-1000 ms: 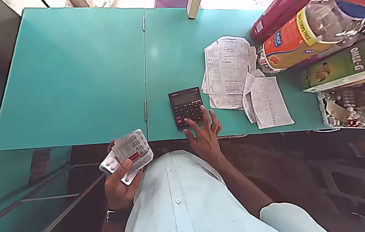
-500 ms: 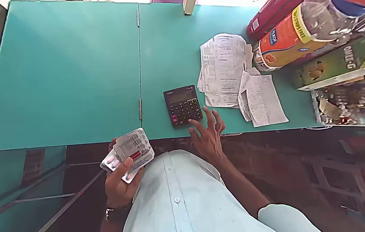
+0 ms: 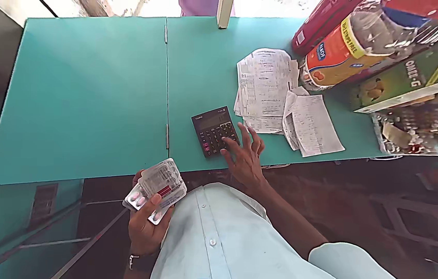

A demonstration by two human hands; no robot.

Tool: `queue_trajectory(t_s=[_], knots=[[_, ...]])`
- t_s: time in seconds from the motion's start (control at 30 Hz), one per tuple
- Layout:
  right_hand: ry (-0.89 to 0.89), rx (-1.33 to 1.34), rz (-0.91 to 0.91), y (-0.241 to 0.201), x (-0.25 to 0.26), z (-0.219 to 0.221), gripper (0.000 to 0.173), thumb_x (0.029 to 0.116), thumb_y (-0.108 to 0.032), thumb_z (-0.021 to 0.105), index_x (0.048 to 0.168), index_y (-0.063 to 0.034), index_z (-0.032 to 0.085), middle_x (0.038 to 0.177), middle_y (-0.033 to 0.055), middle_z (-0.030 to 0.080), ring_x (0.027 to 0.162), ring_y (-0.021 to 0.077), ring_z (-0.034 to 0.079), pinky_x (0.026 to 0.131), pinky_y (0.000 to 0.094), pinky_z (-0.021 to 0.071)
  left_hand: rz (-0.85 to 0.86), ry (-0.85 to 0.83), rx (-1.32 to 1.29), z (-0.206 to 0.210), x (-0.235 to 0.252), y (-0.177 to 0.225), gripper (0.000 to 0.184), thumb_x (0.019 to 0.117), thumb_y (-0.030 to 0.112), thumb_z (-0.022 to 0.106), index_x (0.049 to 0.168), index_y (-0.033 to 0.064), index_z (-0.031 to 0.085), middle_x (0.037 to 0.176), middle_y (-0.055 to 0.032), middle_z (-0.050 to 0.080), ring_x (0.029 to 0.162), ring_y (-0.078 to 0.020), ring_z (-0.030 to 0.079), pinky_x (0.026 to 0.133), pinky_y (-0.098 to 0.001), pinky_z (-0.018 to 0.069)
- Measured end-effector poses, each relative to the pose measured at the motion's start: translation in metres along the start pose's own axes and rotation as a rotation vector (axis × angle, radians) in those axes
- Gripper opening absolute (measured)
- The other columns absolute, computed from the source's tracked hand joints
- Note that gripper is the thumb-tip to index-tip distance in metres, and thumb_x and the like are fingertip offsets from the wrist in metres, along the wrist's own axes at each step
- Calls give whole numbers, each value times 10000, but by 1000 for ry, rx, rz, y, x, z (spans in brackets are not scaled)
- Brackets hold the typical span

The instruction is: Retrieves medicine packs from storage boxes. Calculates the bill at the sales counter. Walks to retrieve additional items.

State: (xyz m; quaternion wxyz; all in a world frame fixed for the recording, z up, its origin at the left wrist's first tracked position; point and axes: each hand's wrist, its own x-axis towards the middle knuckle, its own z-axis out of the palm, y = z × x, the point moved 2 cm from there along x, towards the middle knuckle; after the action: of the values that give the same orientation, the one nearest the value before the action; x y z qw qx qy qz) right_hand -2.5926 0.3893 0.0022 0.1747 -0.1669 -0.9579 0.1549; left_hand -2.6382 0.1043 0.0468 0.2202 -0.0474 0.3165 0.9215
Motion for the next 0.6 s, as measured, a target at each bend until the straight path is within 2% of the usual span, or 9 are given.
queue_trajectory(t_s=[0.13, 0.27, 0.4, 0.53, 0.6], knots=[[-16, -14, 68, 10, 8, 0, 427, 1038, -556, 427, 1368, -362, 617, 1646, 125, 315, 1499, 461, 232, 1107, 720, 211, 6, 16, -6, 0, 0, -2, 593, 791, 101, 834, 1333, 121, 596, 1193, -167, 705, 1064, -296, 720, 904, -513, 608], [-56, -24, 72, 13, 11, 5, 453, 1046, -587, 388, 1362, -369, 630, 1657, 64, 321, 1525, 413, 218, 1139, 697, 197, 10, -29, -37, -1, 1, -3, 559, 827, 67, 802, 1340, 96, 583, 1211, -187, 696, 1086, -320, 710, 936, -543, 588], [-57, -33, 51, 17, 15, 3, 418, 1051, -557, 406, 1332, -369, 652, 1638, 59, 354, 1514, 395, 252, 1160, 680, 185, 0, -21, -37, 1, 1, -5, 526, 826, 64, 799, 1313, 69, 599, 1191, -196, 701, 1068, -320, 716, 928, -536, 594], [-54, -9, 8, 12, 10, -4, 413, 1055, -523, 421, 1346, -335, 647, 1657, 95, 311, 1523, 435, 205, 1151, 709, 178, 8, -37, -47, 3, 0, -5, 549, 812, 64, 811, 1319, 78, 601, 1188, -194, 705, 1064, -318, 719, 923, -535, 597], [6, 40, -40, 4, -1, -4, 378, 1049, -493, 452, 1321, -317, 647, 1643, 126, 324, 1510, 461, 212, 1121, 711, 223, 18, -38, -47, 0, 0, -4, 566, 814, 62, 809, 1332, 80, 581, 1200, -198, 695, 1077, -325, 712, 932, -545, 590]])
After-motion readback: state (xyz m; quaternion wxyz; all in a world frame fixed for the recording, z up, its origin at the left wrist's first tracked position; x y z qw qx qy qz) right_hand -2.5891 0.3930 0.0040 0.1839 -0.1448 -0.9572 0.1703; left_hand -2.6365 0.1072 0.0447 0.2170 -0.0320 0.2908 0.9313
